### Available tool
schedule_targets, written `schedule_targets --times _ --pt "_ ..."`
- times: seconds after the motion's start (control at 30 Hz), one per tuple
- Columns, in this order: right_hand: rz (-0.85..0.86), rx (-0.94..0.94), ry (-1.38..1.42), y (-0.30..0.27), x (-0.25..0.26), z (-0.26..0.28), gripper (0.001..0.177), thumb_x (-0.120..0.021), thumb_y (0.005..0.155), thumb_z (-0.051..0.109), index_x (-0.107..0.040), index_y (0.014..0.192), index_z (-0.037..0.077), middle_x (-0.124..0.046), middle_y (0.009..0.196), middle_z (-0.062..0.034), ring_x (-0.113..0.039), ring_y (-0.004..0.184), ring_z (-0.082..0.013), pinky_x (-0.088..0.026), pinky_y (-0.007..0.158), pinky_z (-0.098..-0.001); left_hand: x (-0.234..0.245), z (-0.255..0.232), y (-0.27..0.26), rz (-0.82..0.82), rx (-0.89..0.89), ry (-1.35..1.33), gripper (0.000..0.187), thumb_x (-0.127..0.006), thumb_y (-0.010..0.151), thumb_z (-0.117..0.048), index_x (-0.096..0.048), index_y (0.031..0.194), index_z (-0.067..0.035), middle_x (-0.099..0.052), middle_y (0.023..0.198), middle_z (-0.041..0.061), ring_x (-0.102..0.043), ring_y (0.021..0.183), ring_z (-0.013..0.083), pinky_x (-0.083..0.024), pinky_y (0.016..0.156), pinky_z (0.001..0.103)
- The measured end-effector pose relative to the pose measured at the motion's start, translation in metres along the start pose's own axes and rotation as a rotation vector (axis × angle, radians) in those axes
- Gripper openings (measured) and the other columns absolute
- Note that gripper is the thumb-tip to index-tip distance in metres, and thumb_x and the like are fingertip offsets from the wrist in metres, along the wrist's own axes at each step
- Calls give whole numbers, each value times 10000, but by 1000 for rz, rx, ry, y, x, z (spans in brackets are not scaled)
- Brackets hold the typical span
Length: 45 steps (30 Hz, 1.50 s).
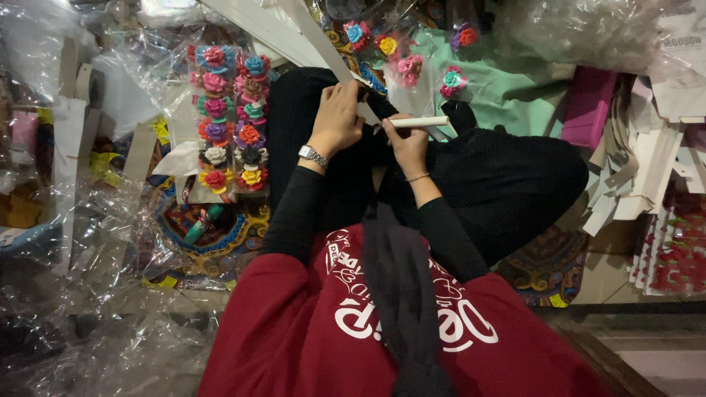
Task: The person sits on the floor and arranges small, colorful hair accessories into clear plastic bags. They then use a handheld stapler to attach the bags to white cardboard strips, creating a display strip.
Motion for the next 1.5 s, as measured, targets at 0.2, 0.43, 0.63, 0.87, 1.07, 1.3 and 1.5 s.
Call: schedule_targets --times 0.2,0.43,0.63,0.87,1.07,1.3,1.5 --pt "-16 -39 69 2 1 0 105 -809 912 180 -744 925 99 -692 654 -56 -644 517 -120 -538 546 -262 1 0 0 -13 -10 4 560 -846 707 -191 -429 1079 -150 -596 913 87 -590 1014 298 -370 1047 472" --pt "-47 -86 162 2 2 -6 139 -798 929 176 -728 918 57 -708 706 -99 -662 503 -146 -554 478 -254 3 -1 -1 -14 -14 9 544 -835 726 -181 -416 1070 -152 -584 912 90 -583 1015 286 -365 1050 458" --pt "-22 -55 82 2 1 -5 175 -842 907 195 -749 931 49 -663 650 -80 -652 482 -133 -519 453 -252 1 0 -2 6 2 -6 519 -823 734 -173 -425 1067 -156 -584 933 76 -578 1035 279 -364 1048 451" --pt "-39 -80 109 3 0 -10 160 -845 897 173 -746 927 51 -672 657 -97 -658 467 -142 -515 416 -240 0 1 -1 24 10 -5 509 -818 750 -158 -426 1075 -152 -580 941 70 -579 1043 277 -361 1052 452" --pt "-123 -147 171 1 6 -14 113 -791 914 138 -710 912 60 -687 702 -87 -641 458 -125 -532 403 -233 -4 2 -2 18 7 27 553 -823 746 -199 -405 1103 -140 -573 949 105 -569 1058 302 -361 1059 474" --pt "-237 -170 362 7 27 -11 246 -674 1018 302 -669 946 66 -677 776 -82 -679 588 -131 -589 450 -206 9 -12 -7 -118 -151 -128 319 -662 971 -378 -498 1108 -141 -605 952 89 -629 991 285 -412 982 451" --pt "-156 57 367 15 42 16 262 -697 1009 254 -692 931 4 -662 718 -124 -654 526 -156 -567 424 -243 0 -35 -7 -76 -284 -155 301 -476 1079 -382 -502 1167 -95 -629 889 215 -654 901 422 -487 853 504"
Point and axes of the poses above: each hand's wrist, its own y-axis towards the middle knuckle, its own x-axis out of the back of the hand, z = x × y, the point moved 6 cm from there along y, towards the middle knuckle
